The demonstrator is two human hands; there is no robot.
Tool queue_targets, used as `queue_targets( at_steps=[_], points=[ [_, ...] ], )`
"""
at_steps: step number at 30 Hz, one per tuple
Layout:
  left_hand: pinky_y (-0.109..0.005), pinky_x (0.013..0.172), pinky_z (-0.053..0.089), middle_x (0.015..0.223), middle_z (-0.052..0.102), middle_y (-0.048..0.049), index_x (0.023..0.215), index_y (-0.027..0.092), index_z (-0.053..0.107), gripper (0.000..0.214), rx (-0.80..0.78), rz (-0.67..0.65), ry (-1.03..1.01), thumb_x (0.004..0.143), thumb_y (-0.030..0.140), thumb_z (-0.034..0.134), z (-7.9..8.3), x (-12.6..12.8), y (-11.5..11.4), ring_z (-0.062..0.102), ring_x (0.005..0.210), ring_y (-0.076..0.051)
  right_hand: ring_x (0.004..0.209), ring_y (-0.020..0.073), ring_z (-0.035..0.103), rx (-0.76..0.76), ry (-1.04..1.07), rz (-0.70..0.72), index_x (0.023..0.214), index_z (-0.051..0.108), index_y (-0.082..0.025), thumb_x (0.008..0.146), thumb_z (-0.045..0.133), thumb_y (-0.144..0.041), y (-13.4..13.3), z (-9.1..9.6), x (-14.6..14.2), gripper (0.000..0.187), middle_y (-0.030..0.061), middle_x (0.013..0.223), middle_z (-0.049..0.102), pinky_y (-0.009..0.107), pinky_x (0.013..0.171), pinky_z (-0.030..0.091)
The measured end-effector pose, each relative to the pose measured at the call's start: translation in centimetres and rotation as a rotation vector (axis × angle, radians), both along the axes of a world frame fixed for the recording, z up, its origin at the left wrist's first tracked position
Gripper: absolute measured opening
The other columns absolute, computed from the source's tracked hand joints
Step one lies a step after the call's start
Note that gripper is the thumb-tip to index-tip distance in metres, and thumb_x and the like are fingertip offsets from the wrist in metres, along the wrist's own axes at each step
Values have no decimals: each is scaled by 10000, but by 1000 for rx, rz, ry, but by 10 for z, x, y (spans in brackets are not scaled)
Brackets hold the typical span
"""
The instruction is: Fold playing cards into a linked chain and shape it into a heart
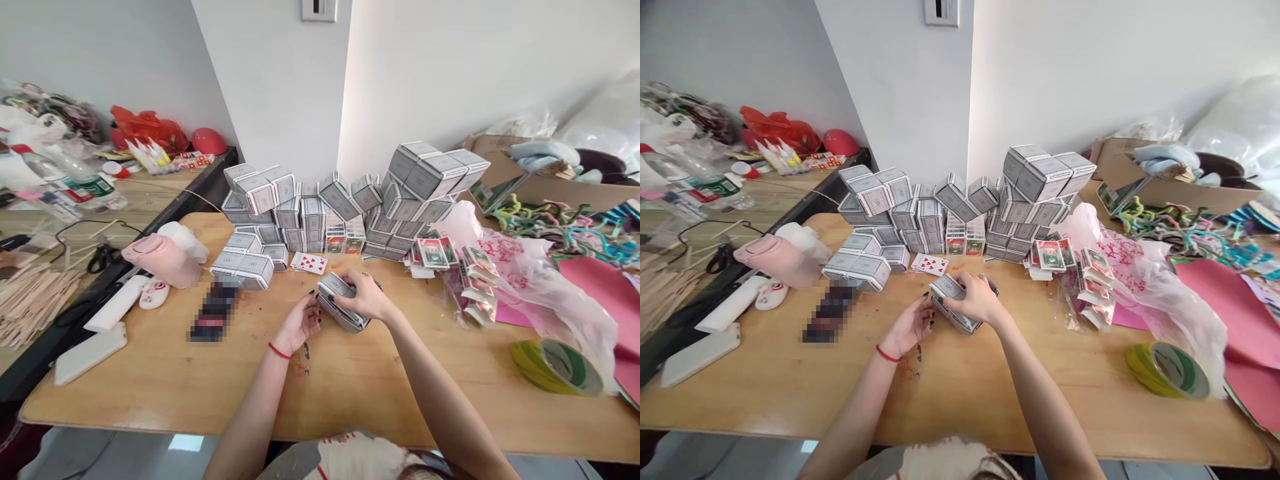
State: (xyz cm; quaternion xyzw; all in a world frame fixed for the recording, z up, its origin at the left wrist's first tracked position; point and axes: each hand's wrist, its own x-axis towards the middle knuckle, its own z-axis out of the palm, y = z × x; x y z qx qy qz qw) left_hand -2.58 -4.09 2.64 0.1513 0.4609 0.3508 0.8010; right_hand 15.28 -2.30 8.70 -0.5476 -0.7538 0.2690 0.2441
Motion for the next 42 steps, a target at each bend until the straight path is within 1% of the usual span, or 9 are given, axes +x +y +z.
queue_targets(
  at_steps=[3, 6, 9, 13, 18, 22, 27, 34, 42],
  points=[
    [-168, 432, 364, 584, 555, 35, 724, 158, 552, 183, 208, 76, 73, 704, 336, 590, -4, 14, 0, 487, 467, -53, 712, 162, 551, -32, 186, -36, 976, 499, -185, 666, 593, -329, -1, -2, 8, 354, 12, 780, 620, 289, 670, 398],
    [-220, 621, 434, 768, 627, -9, 797, 161, 583, 219, 452, 189, 68, 696, 356, 600, -1, 26, 0, 565, 686, -105, 655, 151, 554, -121, 471, -69, 1015, 453, -189, 697, 571, -361, -1, -2, 13, 381, 2, 751, 610, 273, 606, 420],
    [-290, 735, 441, 937, 637, -65, 973, 162, 582, 358, 565, 143, -37, 719, 414, 564, 14, 32, 8, 581, 849, -173, 704, 162, 583, -212, 771, -41, 1014, 428, -205, 684, 600, -390, -1, 2, 12, 416, 13, 810, 619, 288, 631, 453],
    [-284, 704, 446, 844, 655, -46, 909, 138, 608, 315, 638, 81, 11, 677, 351, 626, 44, 30, 33, 591, 806, -178, 775, 169, 594, -256, 973, 21, 997, 419, -222, 630, 679, -334, 1, 15, 9, 463, 12, 829, 625, 306, 688, 468],
    [-224, 591, 426, 714, 628, -19, 809, 109, 614, 317, 752, 6, 193, 684, 400, 598, 76, 23, 57, 559, 653, -124, 719, 159, 593, -307, 1021, 93, 920, 450, -214, 559, 738, -235, 8, 26, 11, 463, -3, 790, 619, 298, 644, 481],
    [-212, 595, 410, 711, 622, -7, 780, 115, 607, 290, 787, 8, 207, 687, 390, 599, 87, 24, 58, 548, 655, -116, 717, 167, 601, -318, 1048, 52, 910, 482, -211, 519, 756, -196, 13, 30, 9, 477, -6, 803, 629, 311, 662, 487],
    [-243, 620, 432, 738, 638, -27, 806, 114, 609, 273, 735, 6, 197, 689, 361, 609, 90, 22, 58, 570, 686, -144, 771, 178, 596, -304, 1061, -21, 886, 536, -191, 512, 752, -184, 16, 30, 8, 432, 3, 829, 636, 308, 718, 472],
    [-285, 718, 448, 859, 662, -53, 921, 138, 620, 293, 753, -20, 180, 675, 298, 638, 97, 12, 58, 598, 778, -174, 747, 197, 603, -296, 974, -202, 868, 507, -184, 494, 764, -229, 20, 26, 17, 456, 31, 829, 637, 309, 652, 484],
    [-288, 726, 446, 835, 674, -56, 943, 139, 627, 327, 780, -10, 252, 677, 328, 632, 88, 10, 64, 593, 844, -199, 737, 178, 607, -241, 1059, -122, 853, 469, -220, 566, 734, -238, 12, 39, 21, 391, 10, 830, 631, 310, 664, 486]
  ],
)
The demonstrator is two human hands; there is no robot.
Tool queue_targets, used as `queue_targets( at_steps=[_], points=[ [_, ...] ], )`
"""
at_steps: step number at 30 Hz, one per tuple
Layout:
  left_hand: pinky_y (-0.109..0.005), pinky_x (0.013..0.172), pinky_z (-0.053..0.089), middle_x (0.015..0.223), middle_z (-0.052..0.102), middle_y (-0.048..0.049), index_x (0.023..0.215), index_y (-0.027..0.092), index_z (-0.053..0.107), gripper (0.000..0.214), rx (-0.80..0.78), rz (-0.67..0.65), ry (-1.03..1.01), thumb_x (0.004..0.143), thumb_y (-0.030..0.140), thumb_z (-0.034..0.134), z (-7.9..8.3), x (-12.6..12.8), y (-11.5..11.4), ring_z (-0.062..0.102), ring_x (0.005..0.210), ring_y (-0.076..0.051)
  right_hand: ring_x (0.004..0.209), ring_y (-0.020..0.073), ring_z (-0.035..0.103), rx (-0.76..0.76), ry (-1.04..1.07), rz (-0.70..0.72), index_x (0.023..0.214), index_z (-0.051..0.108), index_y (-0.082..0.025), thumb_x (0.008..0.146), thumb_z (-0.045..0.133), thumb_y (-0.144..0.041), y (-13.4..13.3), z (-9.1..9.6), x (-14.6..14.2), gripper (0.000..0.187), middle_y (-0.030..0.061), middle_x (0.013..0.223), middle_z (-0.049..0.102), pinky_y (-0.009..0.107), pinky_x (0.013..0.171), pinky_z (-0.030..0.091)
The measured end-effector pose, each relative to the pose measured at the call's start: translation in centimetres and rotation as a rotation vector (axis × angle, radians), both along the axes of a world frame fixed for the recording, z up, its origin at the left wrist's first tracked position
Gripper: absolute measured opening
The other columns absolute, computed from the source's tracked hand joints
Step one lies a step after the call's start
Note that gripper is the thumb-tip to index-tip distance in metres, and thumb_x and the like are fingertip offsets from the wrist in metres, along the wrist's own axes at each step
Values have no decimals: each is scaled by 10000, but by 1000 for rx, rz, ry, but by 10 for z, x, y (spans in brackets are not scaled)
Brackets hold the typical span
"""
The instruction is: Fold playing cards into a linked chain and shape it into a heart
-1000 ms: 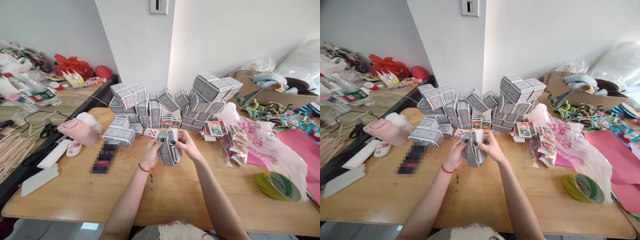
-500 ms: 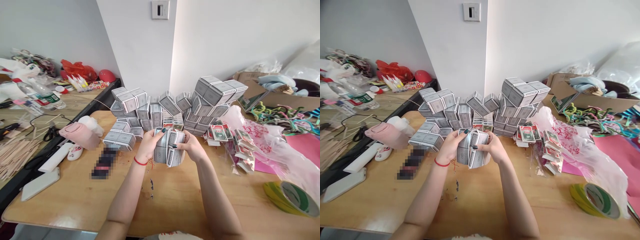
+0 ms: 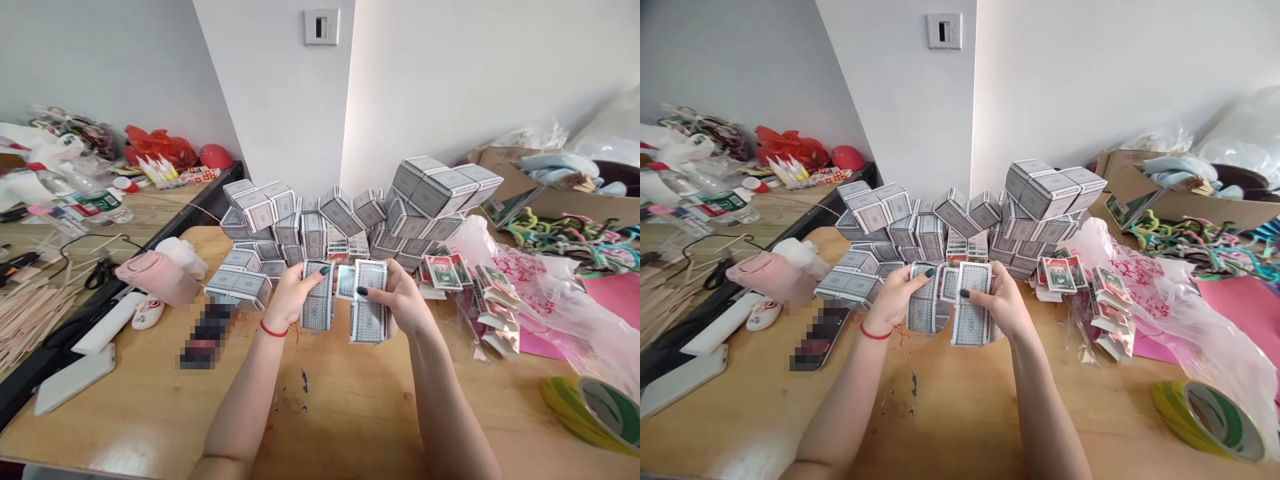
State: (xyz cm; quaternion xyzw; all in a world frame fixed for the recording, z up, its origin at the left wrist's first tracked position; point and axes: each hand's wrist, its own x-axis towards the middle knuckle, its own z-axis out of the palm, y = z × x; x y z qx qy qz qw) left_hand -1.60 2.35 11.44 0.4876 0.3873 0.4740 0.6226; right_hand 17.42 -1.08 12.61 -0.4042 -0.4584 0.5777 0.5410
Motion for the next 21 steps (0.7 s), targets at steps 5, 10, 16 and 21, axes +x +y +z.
queue_targets(
  at_steps=[5, 10, 16, 21],
  points=[
    [-276, 679, 456, 784, 672, -52, 926, 129, 626, 304, -50, -54, -41, 684, 313, 629, 3, 1, -2, 602, 710, -164, 741, 182, 610, -18, 25, 26, 857, 468, -215, 542, 746, -236, 2, -1, -1, 420, 15, 835, 633, 316, 675, 486],
    [-262, 648, 457, 794, 667, -53, 965, 133, 612, 321, -60, -66, -65, 696, 307, 620, 2, 0, -2, 603, 715, -166, 718, 180, 610, -35, -6, 10, 857, 460, -217, 539, 743, -255, 5, -5, -2, 428, 13, 818, 634, 316, 653, 494],
    [-260, 637, 455, 785, 664, -47, 965, 136, 609, 314, -81, -60, -46, 698, 299, 618, -1, 2, -1, 599, 701, -159, 744, 180, 607, 0, -29, 43, 860, 452, -226, 581, 717, -244, 3, -3, 0, 385, 6, 809, 624, 316, 661, 495],
    [-252, 629, 454, 765, 658, -34, 864, 137, 624, 244, -93, -54, -25, 683, 300, 629, 2, 2, -2, 591, 683, -149, 766, 194, 613, -28, -57, 39, 891, 465, -227, 582, 708, -213, 3, -4, 1, 394, 16, 839, 633, 325, 662, 500]
  ],
)
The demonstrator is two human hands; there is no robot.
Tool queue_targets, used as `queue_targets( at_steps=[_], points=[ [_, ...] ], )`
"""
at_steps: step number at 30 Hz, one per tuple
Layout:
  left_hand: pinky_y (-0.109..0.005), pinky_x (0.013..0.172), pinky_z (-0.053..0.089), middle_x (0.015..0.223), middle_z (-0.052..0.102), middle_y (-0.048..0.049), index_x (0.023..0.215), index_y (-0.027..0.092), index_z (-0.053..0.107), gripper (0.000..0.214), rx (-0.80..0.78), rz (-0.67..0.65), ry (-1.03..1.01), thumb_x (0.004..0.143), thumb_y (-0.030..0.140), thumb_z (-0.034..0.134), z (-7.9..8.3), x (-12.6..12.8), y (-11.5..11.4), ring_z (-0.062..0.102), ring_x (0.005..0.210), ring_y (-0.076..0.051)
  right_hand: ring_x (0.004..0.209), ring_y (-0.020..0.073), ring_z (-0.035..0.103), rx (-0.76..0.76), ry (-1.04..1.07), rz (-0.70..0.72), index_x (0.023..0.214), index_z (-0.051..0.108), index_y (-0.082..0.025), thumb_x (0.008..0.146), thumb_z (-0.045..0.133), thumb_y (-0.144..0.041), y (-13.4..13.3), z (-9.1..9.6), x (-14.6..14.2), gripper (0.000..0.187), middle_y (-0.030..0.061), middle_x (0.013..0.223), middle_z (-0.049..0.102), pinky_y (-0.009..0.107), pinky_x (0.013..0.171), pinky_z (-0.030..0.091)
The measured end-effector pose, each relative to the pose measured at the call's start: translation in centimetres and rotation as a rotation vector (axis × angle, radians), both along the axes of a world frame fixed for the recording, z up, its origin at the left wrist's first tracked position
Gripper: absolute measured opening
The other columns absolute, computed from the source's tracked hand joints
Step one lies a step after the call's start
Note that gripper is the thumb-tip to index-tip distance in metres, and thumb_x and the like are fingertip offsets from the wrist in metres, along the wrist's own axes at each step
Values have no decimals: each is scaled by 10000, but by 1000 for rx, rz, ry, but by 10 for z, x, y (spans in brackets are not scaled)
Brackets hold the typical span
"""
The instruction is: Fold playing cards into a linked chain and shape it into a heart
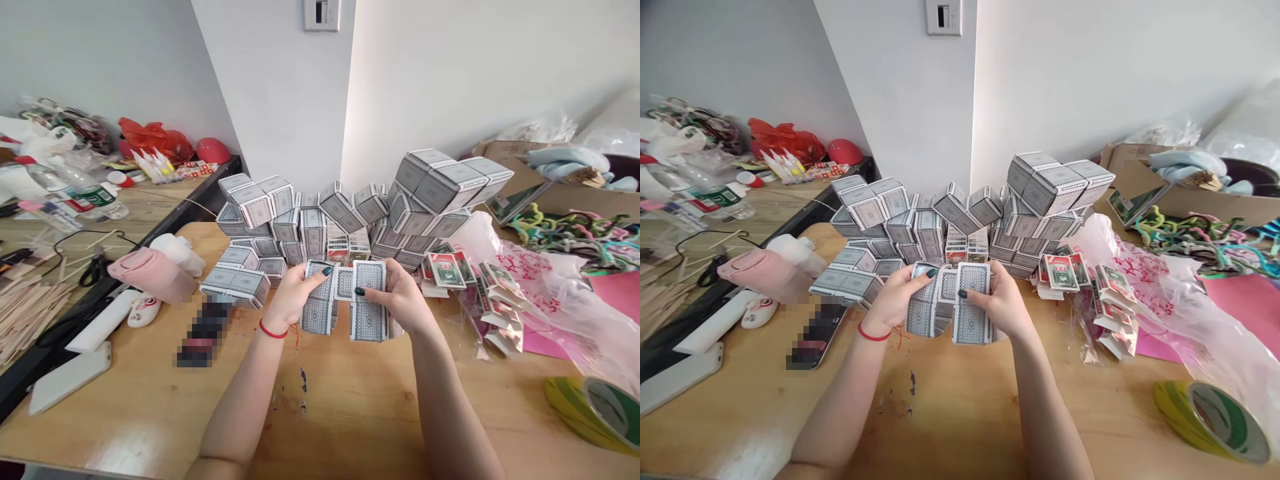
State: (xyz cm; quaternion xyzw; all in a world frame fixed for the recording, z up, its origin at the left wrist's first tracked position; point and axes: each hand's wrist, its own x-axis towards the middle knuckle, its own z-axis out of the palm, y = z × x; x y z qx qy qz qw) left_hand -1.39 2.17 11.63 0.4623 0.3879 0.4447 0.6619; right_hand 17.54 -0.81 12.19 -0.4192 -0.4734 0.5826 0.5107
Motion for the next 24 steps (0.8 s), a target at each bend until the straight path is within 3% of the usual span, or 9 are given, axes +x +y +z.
queue_targets(
  at_steps=[3, 9, 19, 24],
  points=[
    [-240, 623, 448, 757, 657, -28, 804, 134, 625, 214, -1, 3, 2, 674, 303, 636, 0, 0, 0, 586, 682, -141, 748, 199, 616, -42, -14, -9, 890, 469, -218, 565, 711, -205, 2, -3, 0, 405, 21, 827, 638, 326, 644, 501],
    [-256, 653, 450, 763, 661, -34, 887, 142, 619, 276, 21, 27, 22, 681, 325, 625, -3, 1, 0, 595, 763, -171, 759, 195, 613, -67, -59, -42, 886, 459, -212, 570, 697, -196, 4, -7, 0, 395, 14, 809, 636, 323, 656, 499],
    [-284, 686, 453, 792, 670, -37, 869, 151, 626, 265, 35, 52, 40, 679, 336, 624, -2, 1, -2, 600, 790, -187, 751, 207, 613, -63, -157, -76, 874, 475, -231, 574, 696, -200, 1, -6, -1, 374, 18, 822, 640, 340, 636, 507],
    [-307, 710, 463, 868, 658, -62, 886, 136, 607, 329, 75, -20, 47, 609, 296, 686, 2, 1, -7, 597, 803, -189, 748, 212, 617, -51, -191, -97, 867, 475, -218, 555, 706, -215, 1, -5, 0, 389, 27, 816, 641, 338, 623, 509]
  ],
)
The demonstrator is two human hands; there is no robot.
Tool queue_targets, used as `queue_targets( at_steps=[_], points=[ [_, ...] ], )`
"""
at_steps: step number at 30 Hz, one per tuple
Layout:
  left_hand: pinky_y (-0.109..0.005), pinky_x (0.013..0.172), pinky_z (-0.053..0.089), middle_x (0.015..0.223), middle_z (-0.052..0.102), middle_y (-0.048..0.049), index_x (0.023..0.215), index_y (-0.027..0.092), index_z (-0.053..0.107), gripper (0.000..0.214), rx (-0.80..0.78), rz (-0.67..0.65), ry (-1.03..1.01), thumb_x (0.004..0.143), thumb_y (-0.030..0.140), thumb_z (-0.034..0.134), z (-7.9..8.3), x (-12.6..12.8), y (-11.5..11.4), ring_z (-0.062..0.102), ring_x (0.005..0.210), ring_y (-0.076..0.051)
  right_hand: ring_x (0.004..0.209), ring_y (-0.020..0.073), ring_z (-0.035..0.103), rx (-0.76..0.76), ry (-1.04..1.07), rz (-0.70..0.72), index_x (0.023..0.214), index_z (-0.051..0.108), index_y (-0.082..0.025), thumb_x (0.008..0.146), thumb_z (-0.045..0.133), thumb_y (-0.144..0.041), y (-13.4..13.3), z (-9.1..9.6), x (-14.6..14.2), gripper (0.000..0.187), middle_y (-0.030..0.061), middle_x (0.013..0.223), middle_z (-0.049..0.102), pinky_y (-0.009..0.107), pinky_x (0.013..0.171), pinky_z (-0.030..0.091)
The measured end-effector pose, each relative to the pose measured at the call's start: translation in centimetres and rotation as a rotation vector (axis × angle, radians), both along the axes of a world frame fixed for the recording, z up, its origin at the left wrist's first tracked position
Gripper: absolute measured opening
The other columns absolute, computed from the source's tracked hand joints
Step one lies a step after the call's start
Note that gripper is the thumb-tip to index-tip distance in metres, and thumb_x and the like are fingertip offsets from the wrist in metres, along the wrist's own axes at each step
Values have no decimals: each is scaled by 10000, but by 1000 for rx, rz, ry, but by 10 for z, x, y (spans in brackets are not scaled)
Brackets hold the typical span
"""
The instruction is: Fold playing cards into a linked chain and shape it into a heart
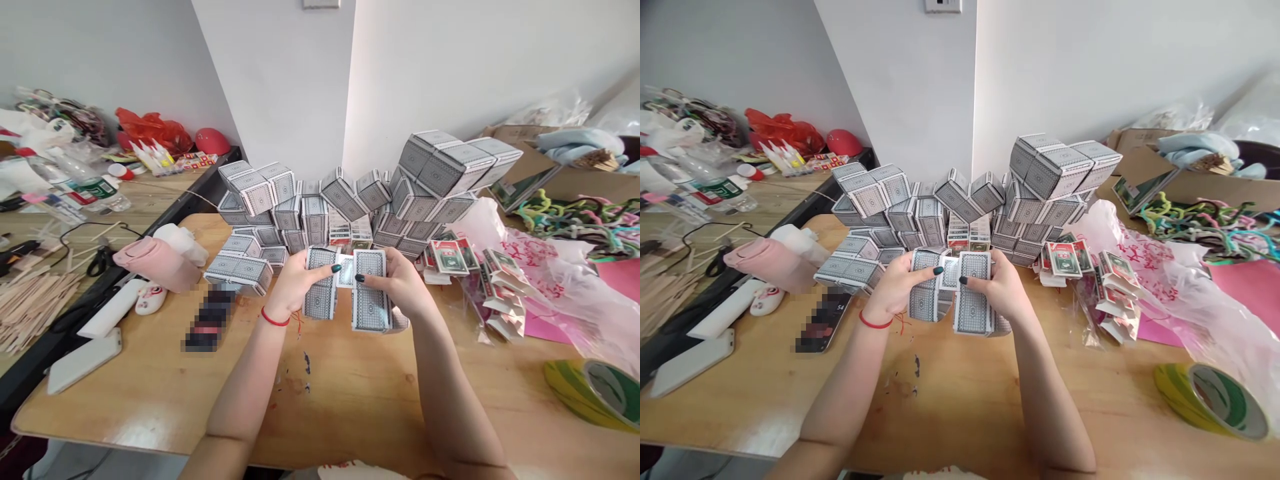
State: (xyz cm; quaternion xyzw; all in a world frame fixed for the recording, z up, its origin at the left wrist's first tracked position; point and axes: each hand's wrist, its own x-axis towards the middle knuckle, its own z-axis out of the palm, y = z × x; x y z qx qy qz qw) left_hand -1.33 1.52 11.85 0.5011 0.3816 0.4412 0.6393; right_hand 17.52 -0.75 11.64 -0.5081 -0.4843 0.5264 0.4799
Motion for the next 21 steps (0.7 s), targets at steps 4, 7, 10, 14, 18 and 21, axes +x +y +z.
queue_targets(
  at_steps=[4, 7, 10, 14, 18, 21],
  points=[
    [-317, 729, 460, 903, 646, -71, 898, 130, 594, 368, 78, 29, 44, 581, 281, 706, 1, 2, -4, 586, 801, -183, 768, 215, 611, 42, -52, -10, 863, 476, -222, 575, 694, -232, -4, 3, 0, 361, 29, 825, 639, 343, 634, 502],
    [-318, 737, 456, 893, 644, -70, 883, 127, 594, 341, 125, 65, 86, 605, 301, 687, -1, 3, -5, 580, 811, -186, 770, 214, 610, 47, -48, 21, 871, 474, -227, 584, 686, -221, -6, 6, 0, 357, 26, 827, 639, 352, 645, 501],
    [-318, 742, 451, 893, 641, -74, 883, 122, 590, 325, 148, 61, 103, 627, 307, 669, -1, 4, -6, 577, 819, -192, 771, 209, 611, 53, -20, 37, 870, 472, -226, 583, 685, -206, -7, 7, -2, 358, 23, 833, 639, 344, 649, 500],
    [-320, 786, 432, 950, 634, -73, 936, 138, 577, 345, 163, 34, 84, 636, 284, 665, 1, 6, -7, 571, 862, -194, 789, 207, 610, 60, 25, 33, 873, 467, -222, 585, 685, -210, -6, 7, -6, 362, 25, 842, 639, 339, 668, 497],
    [-327, 790, 430, 961, 632, -73, 945, 144, 574, 347, 145, 25, 84, 639, 282, 663, 0, 9, -9, 570, 870, -200, 788, 202, 610, 69, 70, 63, 863, 467, -225, 584, 687, -212, -5, 6, -9, 355, 25, 854, 636, 341, 679, 495],
    [-329, 767, 439, 951, 635, -74, 950, 145, 574, 362, 119, 25, 82, 631, 288, 669, 0, 10, -9, 572, 857, -205, 783, 200, 611, 64, 86, 90, 860, 465, -226, 587, 689, -223, -3, 5, -9, 353, 23, 849, 637, 345, 686, 494]
  ],
)
